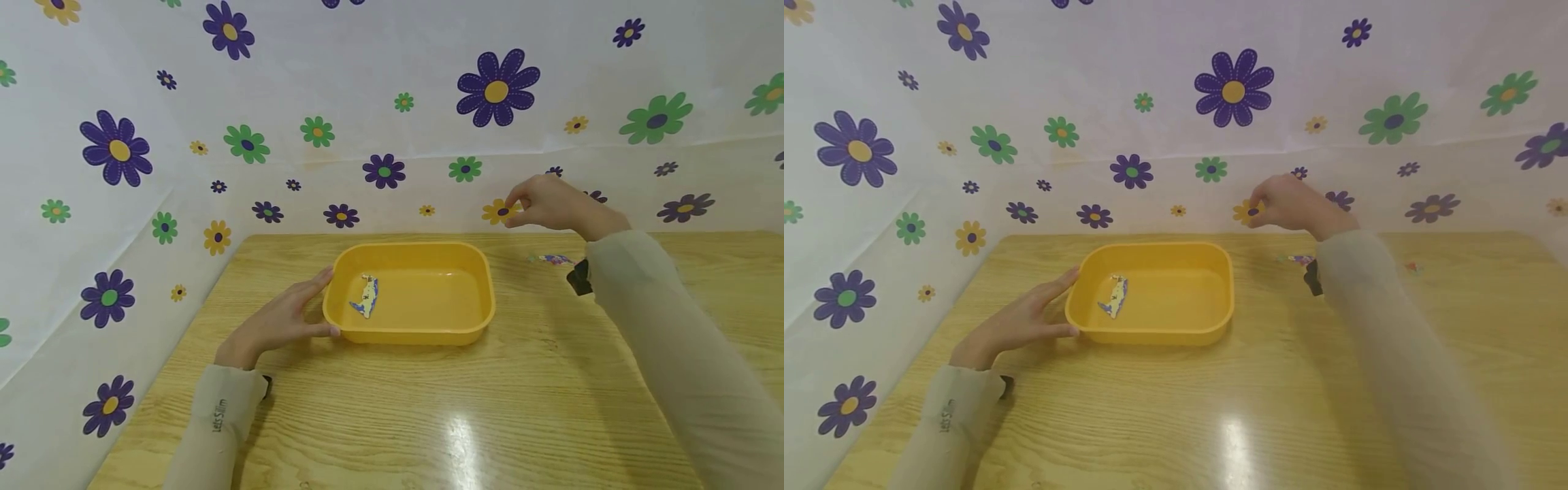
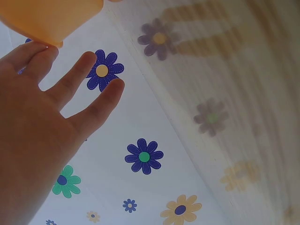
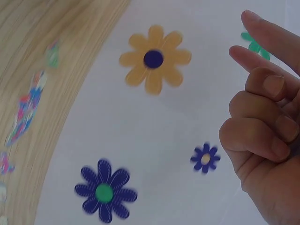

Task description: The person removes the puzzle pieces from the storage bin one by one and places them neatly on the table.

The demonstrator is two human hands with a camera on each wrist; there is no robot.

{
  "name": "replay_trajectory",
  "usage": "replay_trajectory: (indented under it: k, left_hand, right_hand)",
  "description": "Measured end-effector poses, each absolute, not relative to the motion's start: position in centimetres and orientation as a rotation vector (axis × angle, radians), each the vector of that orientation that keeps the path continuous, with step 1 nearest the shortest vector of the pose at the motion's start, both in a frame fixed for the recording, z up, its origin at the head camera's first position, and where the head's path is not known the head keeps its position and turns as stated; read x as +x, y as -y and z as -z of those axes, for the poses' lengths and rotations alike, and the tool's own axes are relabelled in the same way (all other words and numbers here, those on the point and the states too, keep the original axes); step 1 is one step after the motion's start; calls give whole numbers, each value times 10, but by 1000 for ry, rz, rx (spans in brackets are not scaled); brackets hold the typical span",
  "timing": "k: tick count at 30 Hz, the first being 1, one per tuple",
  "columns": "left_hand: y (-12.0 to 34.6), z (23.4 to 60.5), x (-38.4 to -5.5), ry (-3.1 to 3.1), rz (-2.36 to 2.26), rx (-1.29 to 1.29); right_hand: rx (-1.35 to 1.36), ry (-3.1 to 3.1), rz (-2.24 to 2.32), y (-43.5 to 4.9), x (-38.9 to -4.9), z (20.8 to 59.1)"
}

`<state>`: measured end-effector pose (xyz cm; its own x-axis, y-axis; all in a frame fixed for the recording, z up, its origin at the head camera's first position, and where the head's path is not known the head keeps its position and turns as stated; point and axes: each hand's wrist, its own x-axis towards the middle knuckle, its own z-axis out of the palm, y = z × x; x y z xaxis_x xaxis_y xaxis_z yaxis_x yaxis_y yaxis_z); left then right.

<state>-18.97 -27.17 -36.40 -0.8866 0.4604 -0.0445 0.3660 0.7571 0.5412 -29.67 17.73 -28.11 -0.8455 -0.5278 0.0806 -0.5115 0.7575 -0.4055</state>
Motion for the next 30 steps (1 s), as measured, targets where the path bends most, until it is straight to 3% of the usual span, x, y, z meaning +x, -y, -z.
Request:
replay_trajectory:
  k: [30]
  left_hand:
    - [273,365,-191,-2782,-788,653]
  right_hand:
    - [-1067,-2690,640,-47,-293,300]
